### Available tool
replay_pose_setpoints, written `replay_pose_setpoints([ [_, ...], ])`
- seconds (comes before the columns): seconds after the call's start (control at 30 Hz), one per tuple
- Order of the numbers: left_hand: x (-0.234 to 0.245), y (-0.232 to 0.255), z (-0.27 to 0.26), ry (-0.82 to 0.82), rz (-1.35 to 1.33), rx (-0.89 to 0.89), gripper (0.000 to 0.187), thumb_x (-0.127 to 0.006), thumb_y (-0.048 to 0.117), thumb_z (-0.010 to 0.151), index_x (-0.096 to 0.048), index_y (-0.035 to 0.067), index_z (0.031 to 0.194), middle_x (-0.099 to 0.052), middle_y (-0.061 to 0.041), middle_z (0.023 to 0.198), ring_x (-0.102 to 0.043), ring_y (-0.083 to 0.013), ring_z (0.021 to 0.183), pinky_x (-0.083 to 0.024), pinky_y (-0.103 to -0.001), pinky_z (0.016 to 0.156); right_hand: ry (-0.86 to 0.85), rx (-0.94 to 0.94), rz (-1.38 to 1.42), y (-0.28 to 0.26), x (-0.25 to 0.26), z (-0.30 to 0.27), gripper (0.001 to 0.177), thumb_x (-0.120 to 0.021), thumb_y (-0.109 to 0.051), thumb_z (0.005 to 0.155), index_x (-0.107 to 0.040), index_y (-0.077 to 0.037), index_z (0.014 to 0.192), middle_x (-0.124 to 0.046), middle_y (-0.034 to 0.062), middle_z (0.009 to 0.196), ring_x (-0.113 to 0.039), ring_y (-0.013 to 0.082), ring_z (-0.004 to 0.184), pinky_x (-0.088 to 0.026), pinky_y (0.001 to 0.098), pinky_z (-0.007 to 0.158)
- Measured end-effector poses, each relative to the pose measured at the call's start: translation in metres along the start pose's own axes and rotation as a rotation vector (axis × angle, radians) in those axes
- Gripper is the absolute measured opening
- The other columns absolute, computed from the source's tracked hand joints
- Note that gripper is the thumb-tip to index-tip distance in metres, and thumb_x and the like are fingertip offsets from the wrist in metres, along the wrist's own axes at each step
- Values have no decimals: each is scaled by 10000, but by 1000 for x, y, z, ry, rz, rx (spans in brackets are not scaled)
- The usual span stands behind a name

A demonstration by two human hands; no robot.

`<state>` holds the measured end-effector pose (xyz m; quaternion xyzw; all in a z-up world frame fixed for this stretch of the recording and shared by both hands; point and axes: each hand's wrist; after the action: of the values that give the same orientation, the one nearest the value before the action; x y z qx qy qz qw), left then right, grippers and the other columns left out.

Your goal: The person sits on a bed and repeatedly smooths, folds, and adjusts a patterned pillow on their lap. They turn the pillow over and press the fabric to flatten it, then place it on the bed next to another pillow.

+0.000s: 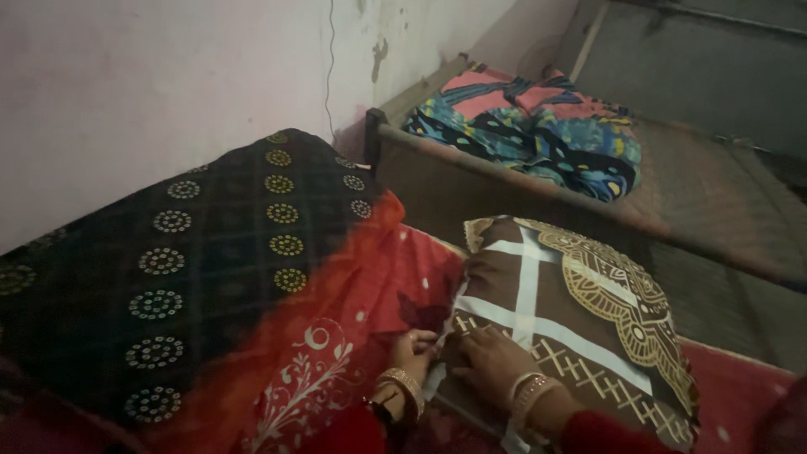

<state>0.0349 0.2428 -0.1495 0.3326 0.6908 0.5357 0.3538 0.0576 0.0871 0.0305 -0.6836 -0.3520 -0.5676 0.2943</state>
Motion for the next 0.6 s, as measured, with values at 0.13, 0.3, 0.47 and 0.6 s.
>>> replay_pose_setpoints([
  [0.13, -3, 14, -11, 13, 13, 121, 310, -685, 60, 866, -749, 163, 1151, -776, -52, 930, -721, -155, 820, -591, -328, 749, 35, -7, 64, 11, -26, 8, 402, -650, -344, 933, -584, -57, 1207, -597, 159, 1288, -582, 336, 1205, -468, 431, 1030],
  [0.3, 8, 25, -21, -91, 321, 103, 210, -702, 106, 911, -802, 143, 1092, -794, -30, 950, -724, -165, 806, -579, -323, 709, -26, -116, 137, 14, -50, 13, 237, -561, -260, 1002, -629, -97, 1161, -667, 160, 1179, -696, 301, 1048, -569, 407, 918],
  [0.47, 13, 0, -15, -94, 418, -261, 241, -689, -25, 825, -816, 72, 1005, -816, -94, 934, -769, -190, 842, -585, -309, 736, 126, 37, 250, 16, -52, -4, 166, -653, -218, 925, -657, -79, 1017, -702, 174, 1017, -701, 358, 924, -571, 446, 819],
  [0.6, 16, 11, -40, -115, 488, -87, 315, -654, -65, 779, -800, 113, 993, -785, -71, 988, -754, -198, 878, -598, -311, 754, -24, -25, 260, 6, -47, -17, 145, -650, -220, 942, -627, -86, 992, -699, 152, 983, -714, 343, 904, -578, 427, 804],
])
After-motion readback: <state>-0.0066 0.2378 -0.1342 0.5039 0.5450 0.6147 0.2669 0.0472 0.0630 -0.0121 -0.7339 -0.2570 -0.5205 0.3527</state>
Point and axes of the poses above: each hand's wrist, its own z-axis towards the middle knuckle, its own x-axis out of the back of the hand, y = z × x
